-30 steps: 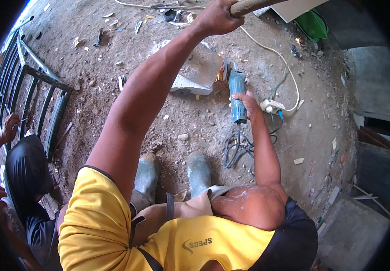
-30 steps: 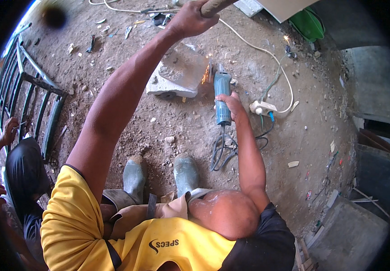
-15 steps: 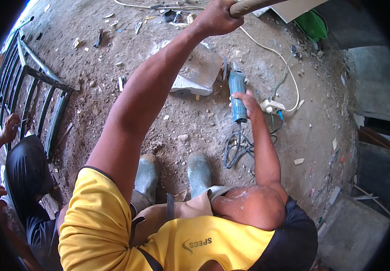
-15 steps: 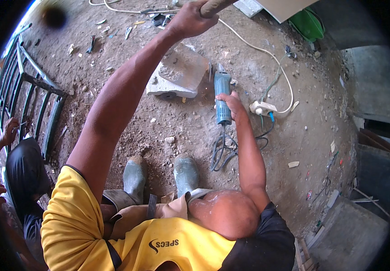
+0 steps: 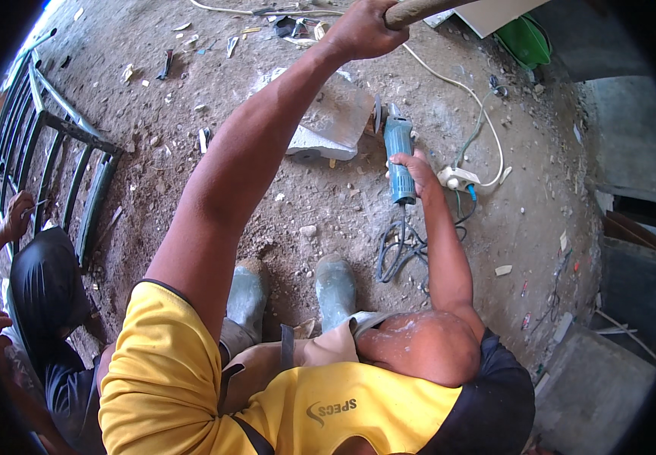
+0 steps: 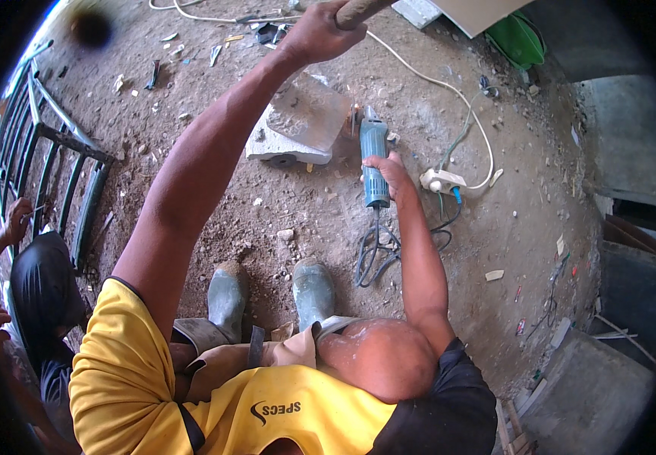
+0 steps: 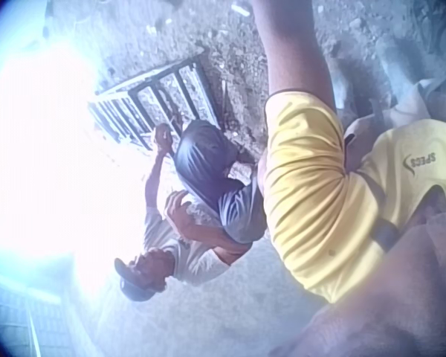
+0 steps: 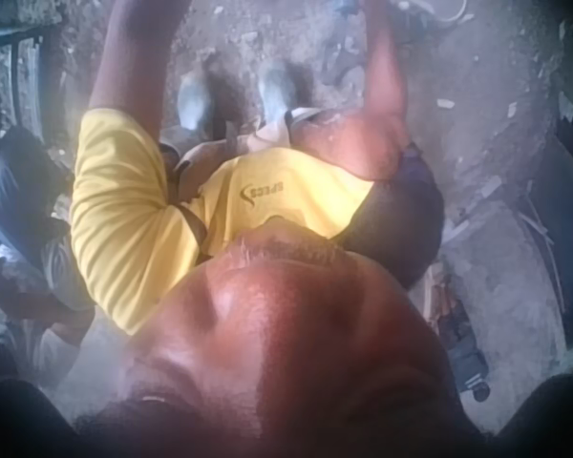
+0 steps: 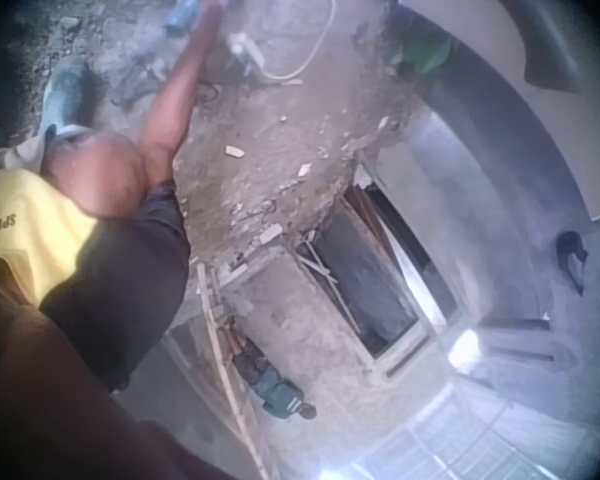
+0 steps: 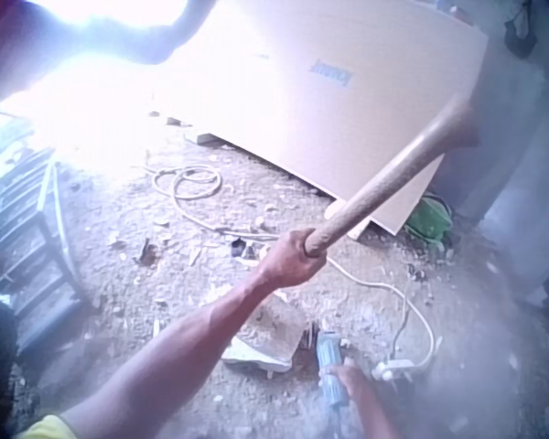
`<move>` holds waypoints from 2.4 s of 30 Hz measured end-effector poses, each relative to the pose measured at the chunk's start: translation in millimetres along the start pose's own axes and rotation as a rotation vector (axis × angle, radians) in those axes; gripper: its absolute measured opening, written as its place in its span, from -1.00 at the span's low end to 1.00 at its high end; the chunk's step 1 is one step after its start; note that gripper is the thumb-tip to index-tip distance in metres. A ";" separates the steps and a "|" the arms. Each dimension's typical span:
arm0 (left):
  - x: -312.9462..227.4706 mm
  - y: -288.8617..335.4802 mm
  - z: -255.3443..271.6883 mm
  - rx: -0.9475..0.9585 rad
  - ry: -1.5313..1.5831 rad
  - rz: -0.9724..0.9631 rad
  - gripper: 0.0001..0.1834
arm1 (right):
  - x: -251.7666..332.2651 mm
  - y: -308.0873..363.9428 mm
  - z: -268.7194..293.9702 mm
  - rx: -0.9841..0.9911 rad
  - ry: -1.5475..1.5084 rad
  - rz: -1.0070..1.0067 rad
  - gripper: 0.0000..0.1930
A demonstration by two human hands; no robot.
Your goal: The person replaces the cutting disc on a handheld angle grinder and then uses it to cut a metal pole.
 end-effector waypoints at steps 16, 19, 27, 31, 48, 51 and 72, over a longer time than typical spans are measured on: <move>0.4 -0.7 -0.2 0.024 -0.020 0.039 -0.71 | -2.5 0.1 1.6 -0.046 0.010 -0.009 -0.52; -0.9 0.2 0.7 0.017 -0.044 0.054 -0.71 | -6.8 2.0 2.1 -0.027 0.008 0.000 -0.55; 2.4 -0.6 -2.1 -0.019 -0.016 0.042 -0.71 | -12.7 6.0 13.6 -0.091 0.055 0.036 -0.55; 16.4 -8.9 -0.4 -0.059 -0.085 0.106 -0.72 | 12.1 14.2 7.0 -0.251 0.443 0.261 -0.47; 50.9 -23.0 25.2 -0.126 -0.096 0.217 -0.76 | 50.1 5.8 -1.6 -0.395 0.880 0.361 -0.13; 53.9 -23.0 26.6 -0.091 -0.113 0.266 -0.77 | 48.2 5.9 -5.3 -0.421 0.934 0.412 -0.10; 54.4 -21.9 30.5 -0.121 -0.108 0.181 -0.77 | 65.9 5.7 -18.8 -0.549 1.140 0.347 -0.08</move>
Point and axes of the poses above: each hand's wrist, its own y-axis away from the middle knuckle, its own z-axis out of the back of the hand, x = y × z, the point moved 5 cm from there along -y, towards the middle knuckle, and after that the axes turned 12 degrees about -y, right-handed, at the moved point
